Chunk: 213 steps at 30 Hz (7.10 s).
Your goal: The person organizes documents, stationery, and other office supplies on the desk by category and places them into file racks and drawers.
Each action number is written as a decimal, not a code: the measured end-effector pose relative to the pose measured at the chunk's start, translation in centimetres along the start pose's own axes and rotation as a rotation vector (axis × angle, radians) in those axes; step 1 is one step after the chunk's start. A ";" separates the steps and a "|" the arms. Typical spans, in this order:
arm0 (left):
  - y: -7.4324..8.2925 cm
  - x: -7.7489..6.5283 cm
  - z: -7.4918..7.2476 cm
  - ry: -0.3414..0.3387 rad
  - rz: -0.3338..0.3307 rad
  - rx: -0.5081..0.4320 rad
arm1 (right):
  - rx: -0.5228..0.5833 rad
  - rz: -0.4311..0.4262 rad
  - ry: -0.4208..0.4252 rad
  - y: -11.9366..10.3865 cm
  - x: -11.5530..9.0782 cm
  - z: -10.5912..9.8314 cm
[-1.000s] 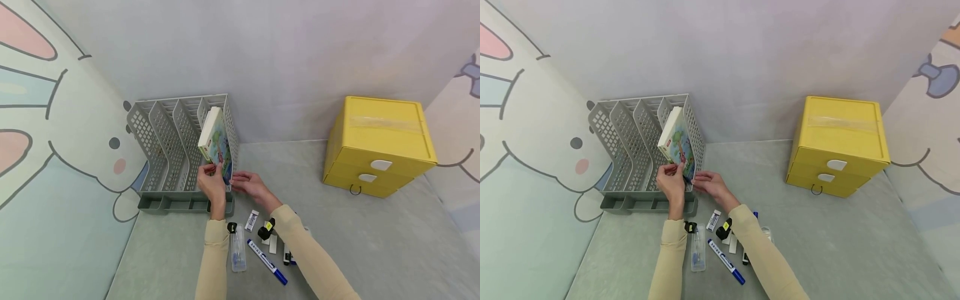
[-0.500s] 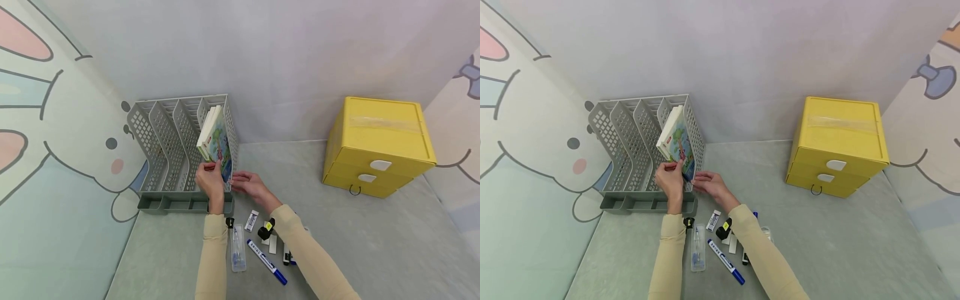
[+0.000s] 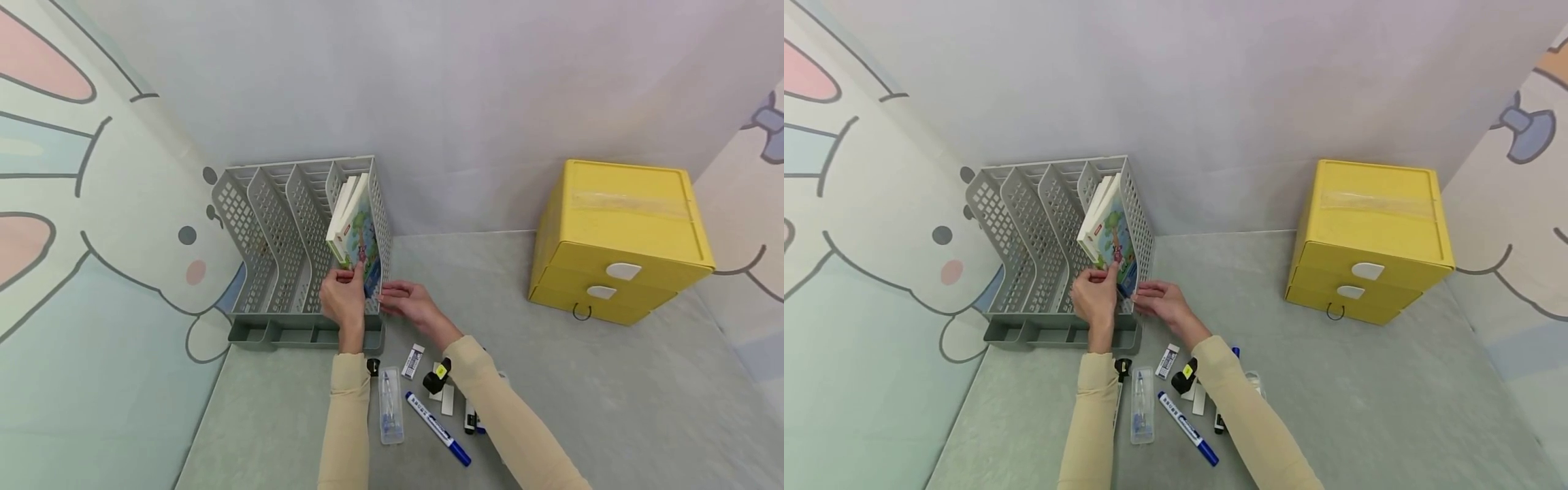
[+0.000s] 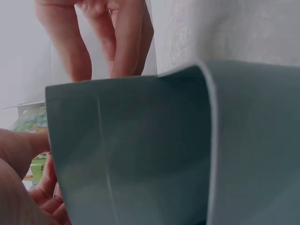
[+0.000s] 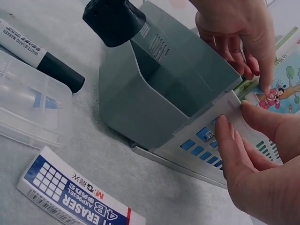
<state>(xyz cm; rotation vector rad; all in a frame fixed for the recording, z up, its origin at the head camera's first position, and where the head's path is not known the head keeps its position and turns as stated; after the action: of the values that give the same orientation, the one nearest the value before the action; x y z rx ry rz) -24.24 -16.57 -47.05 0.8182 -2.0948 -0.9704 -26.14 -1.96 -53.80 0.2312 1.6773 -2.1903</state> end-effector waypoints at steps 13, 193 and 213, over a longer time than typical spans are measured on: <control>0.3 -1.3 -0.8 -0.089 0.076 -0.177 | -0.051 -0.043 0.020 -0.8 -1.0 -0.1; 27.0 -18.7 9.8 -1.043 1.483 -0.080 | -0.168 -0.296 0.400 -7.6 -27.1 -28.7; 26.7 -18.6 9.8 -1.029 1.472 -0.044 | -0.295 -0.338 0.398 -6.9 -28.0 -28.9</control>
<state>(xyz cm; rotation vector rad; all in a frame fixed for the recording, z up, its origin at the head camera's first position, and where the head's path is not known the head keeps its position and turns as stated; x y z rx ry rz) -27.95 15.32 -36.00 -1.4621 -2.5119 -0.5063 -5.78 32.57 -45.85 0.3407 2.3866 -2.1881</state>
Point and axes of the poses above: each hand's wrist, its own x-axis towards the middle knuckle, its own z-axis out of the palm, y = z × x, the point moved 4 cm from there along x, towards the middle knuckle, and after that the axes turned 9 degrees about y, right-handed, at the moved point
